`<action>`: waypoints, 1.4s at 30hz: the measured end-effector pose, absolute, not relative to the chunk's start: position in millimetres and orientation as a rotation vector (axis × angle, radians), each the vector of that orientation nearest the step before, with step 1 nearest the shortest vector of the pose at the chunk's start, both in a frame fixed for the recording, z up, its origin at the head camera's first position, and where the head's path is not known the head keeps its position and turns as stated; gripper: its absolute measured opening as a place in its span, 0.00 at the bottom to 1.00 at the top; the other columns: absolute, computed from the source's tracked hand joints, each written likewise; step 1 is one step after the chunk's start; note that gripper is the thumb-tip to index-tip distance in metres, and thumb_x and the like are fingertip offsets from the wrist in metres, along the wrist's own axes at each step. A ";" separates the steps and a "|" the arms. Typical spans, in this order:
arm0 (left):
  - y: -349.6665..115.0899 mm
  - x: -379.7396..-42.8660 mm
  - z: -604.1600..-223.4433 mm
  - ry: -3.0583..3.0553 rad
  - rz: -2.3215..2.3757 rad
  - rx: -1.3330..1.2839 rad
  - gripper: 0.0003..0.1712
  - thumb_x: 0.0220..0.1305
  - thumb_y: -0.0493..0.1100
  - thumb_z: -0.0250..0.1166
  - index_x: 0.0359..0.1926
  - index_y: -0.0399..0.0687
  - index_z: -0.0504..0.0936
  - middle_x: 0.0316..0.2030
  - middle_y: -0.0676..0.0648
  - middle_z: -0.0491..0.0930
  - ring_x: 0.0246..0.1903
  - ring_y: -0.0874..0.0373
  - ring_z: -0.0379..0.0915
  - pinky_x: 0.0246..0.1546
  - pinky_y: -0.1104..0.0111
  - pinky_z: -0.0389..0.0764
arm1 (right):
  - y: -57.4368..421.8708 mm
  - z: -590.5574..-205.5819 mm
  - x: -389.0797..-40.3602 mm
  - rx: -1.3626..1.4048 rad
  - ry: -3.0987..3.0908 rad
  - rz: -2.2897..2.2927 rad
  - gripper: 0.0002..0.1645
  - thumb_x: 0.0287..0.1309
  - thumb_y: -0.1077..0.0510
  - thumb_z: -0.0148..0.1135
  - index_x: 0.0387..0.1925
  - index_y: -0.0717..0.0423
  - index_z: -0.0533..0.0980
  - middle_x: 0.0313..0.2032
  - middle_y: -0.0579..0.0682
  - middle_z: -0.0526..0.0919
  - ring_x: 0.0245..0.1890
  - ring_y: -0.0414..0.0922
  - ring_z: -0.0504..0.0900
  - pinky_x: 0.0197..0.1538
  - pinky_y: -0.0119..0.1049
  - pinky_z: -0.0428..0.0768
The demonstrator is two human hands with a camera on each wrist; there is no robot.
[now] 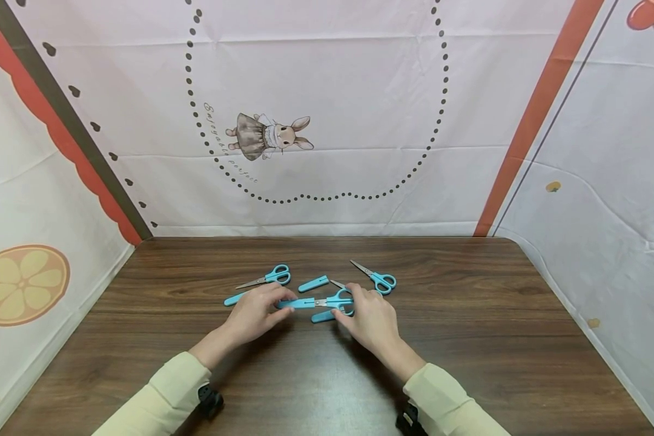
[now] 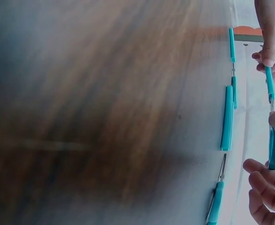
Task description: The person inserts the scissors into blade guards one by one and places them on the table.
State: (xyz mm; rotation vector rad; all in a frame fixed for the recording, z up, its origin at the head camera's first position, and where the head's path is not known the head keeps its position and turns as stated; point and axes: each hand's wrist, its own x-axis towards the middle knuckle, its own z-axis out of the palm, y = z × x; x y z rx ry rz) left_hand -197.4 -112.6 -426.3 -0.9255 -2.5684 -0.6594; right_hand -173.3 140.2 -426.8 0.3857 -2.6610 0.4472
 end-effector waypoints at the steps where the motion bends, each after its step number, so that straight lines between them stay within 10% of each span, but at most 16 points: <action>1: -112.3 -197.4 -426.5 -2.563 -0.659 -0.928 0.09 0.55 0.46 0.68 0.39 0.57 0.82 0.32 0.55 0.79 0.26 0.66 0.69 0.26 0.72 0.71 | 140.1 -426.7 -173.3 0.385 -2.661 0.447 0.32 0.44 0.39 0.68 0.49 0.50 0.74 0.25 0.44 0.79 0.20 0.38 0.72 0.17 0.30 0.64; 42: -109.0 -196.6 -424.5 -2.636 -0.537 -0.774 0.11 0.51 0.56 0.68 0.34 0.58 0.82 0.21 0.60 0.73 0.20 0.70 0.61 0.19 0.77 0.63 | 138.4 -425.8 -174.2 0.360 -2.680 0.450 0.34 0.44 0.38 0.67 0.51 0.50 0.73 0.16 0.40 0.69 0.14 0.35 0.62 0.14 0.30 0.58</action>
